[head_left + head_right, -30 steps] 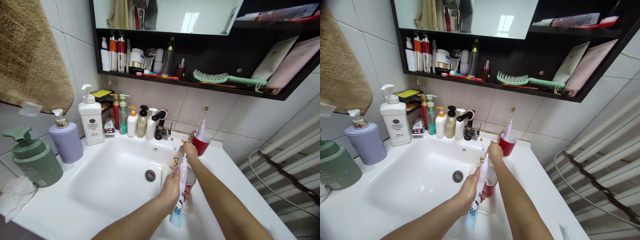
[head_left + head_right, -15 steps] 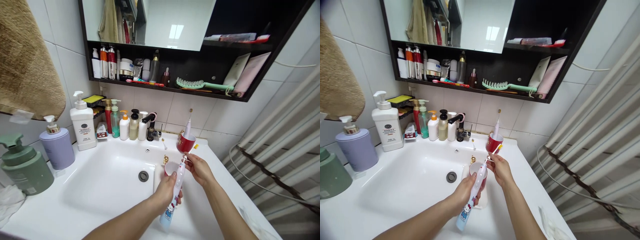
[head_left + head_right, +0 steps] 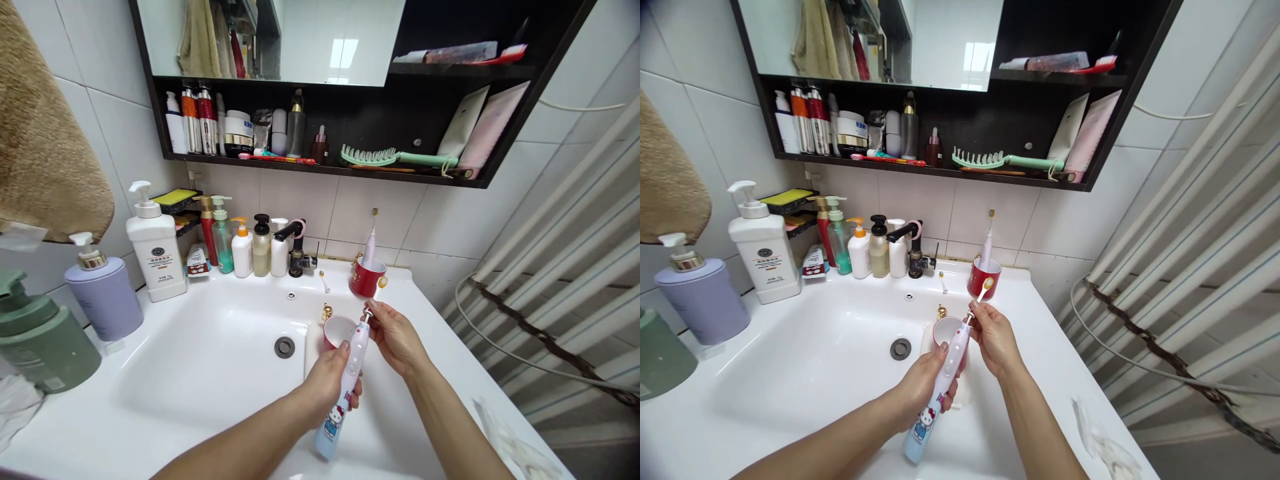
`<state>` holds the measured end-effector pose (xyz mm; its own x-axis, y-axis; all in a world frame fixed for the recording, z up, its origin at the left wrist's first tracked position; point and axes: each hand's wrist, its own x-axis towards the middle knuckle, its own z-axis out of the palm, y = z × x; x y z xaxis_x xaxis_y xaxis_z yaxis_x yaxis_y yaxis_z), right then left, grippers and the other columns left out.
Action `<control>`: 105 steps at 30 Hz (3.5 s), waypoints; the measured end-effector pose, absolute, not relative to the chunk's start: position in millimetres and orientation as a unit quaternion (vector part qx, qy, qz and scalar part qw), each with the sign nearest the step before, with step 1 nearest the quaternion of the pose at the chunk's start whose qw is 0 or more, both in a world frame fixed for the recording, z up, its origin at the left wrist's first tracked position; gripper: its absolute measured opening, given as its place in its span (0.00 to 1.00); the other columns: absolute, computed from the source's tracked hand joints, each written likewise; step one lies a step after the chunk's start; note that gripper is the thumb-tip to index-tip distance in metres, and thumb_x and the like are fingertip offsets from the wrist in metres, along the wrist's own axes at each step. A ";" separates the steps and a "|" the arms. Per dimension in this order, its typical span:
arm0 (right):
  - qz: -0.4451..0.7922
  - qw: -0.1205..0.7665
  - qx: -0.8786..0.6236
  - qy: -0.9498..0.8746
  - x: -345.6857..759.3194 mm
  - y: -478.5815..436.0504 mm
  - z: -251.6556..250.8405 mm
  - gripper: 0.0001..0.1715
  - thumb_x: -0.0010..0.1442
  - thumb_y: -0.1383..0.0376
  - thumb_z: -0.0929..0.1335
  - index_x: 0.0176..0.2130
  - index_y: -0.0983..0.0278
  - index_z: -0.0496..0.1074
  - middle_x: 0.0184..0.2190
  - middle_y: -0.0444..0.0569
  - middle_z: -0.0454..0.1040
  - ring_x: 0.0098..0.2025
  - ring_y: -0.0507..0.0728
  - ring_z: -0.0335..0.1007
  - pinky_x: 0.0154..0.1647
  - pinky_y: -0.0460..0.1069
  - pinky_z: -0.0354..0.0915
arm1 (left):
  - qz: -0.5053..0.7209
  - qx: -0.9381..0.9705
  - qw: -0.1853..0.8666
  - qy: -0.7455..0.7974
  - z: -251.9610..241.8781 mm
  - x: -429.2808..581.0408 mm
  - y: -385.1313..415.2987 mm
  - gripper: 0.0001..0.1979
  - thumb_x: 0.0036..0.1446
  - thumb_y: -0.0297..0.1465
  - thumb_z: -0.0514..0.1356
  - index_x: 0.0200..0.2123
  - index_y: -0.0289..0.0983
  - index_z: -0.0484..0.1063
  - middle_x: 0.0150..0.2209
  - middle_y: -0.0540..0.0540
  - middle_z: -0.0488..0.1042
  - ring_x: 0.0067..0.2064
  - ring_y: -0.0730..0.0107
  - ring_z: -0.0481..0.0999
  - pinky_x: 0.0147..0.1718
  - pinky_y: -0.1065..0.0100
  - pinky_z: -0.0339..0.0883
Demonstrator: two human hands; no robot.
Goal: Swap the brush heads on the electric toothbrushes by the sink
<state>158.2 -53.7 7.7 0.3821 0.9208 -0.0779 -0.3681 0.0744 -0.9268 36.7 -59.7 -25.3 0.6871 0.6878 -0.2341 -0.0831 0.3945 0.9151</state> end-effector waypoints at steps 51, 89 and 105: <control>0.435 0.640 -0.503 -0.385 140.9 -53.2 1.9 0.14 0.42 0.55 0.63 0.21 0.65 0.62 0.15 0.39 0.61 0.17 0.45 0.55 0.19 0.42 0.54 | 0.293 0.511 0.760 0.275 -25.6 32.8 -50.2 0.25 0.41 0.51 0.41 0.18 0.34 0.57 0.14 0.52 0.59 0.13 0.82 0.57 0.13 0.76 0.48; 0.116 0.523 -0.667 -0.517 159.7 -29.5 -40.1 0.22 0.45 0.60 0.58 0.40 0.66 0.62 0.30 0.48 0.69 0.29 0.54 0.63 0.31 0.48 0.59 | 0.345 0.800 0.303 0.385 -56.4 43.8 -28.9 0.06 0.35 0.23 0.57 0.23 0.35 0.65 0.41 0.47 0.60 0.43 0.69 0.60 0.41 0.68 0.54; -0.025 0.556 -0.706 -0.438 303.2 -16.2 12.1 0.23 0.43 0.59 0.58 0.38 0.66 0.65 0.29 0.49 0.70 0.27 0.53 0.63 0.27 0.47 0.58 | 0.306 0.866 0.252 0.306 12.1 186.1 -2.7 0.07 0.37 0.29 0.58 0.24 0.34 0.66 0.40 0.46 0.61 0.39 0.69 0.62 0.40 0.69 0.57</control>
